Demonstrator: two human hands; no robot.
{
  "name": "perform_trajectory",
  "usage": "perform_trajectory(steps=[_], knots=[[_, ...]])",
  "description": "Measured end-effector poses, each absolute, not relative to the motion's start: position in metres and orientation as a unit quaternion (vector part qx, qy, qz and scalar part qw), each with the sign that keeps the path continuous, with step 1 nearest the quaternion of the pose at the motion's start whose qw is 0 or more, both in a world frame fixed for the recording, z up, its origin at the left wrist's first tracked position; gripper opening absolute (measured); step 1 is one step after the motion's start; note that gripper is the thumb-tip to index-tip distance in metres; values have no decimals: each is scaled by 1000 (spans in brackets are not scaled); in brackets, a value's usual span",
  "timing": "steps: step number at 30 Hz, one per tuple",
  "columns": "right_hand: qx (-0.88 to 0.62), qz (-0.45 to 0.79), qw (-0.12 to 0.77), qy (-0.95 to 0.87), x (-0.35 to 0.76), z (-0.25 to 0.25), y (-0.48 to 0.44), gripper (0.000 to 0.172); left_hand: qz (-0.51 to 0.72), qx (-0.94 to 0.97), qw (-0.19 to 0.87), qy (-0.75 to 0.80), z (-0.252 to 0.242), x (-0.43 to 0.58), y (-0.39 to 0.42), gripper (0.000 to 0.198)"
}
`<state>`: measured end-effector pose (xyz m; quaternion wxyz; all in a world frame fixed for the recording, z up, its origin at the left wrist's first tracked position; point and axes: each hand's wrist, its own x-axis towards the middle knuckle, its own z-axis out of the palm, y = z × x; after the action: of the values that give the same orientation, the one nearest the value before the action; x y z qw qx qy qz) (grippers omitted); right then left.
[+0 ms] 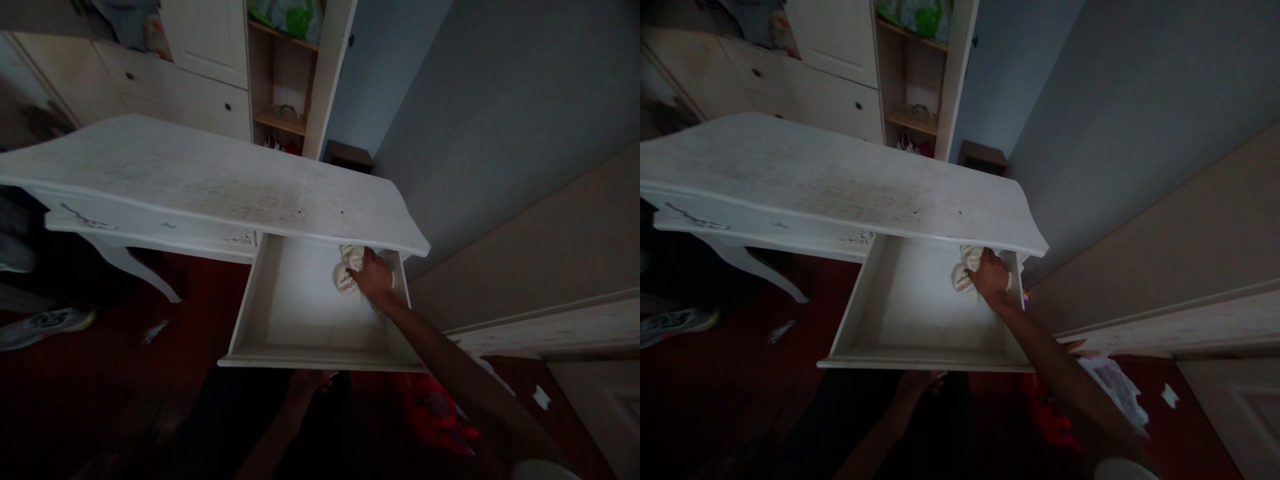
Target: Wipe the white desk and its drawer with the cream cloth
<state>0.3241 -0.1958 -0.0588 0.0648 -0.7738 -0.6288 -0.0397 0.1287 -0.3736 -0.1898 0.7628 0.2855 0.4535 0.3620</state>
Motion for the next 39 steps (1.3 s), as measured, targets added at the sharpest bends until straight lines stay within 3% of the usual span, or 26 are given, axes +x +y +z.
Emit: perform_trajectory(steps=[8,19,25,30,34,37,39], knots=[[-782,-37,18,-622,290,-53,-178,52,343,277,773,456,-212,137,-371,53],[-666,-11,78,-742,163,-60,-152,51,383,252,772,440,-205,136,-372,52],[-593,7,82,-801,152,-61,-157,49,380,263,777,427,-202,133,-372,51],[-501,74,66,-860,168,-72,-198,52,361,255,788,428,-189,131,-370,50],[-429,180,24,-885,175,-69,-234,41,365,259,792,415,-177,131,-370,49],[-444,224,16,-867,179,-56,-246,32,367,264,791,412,-172,130,-370,47],[-480,244,53,-841,180,-45,-249,39,364,258,792,417,-172,130,-371,46]])
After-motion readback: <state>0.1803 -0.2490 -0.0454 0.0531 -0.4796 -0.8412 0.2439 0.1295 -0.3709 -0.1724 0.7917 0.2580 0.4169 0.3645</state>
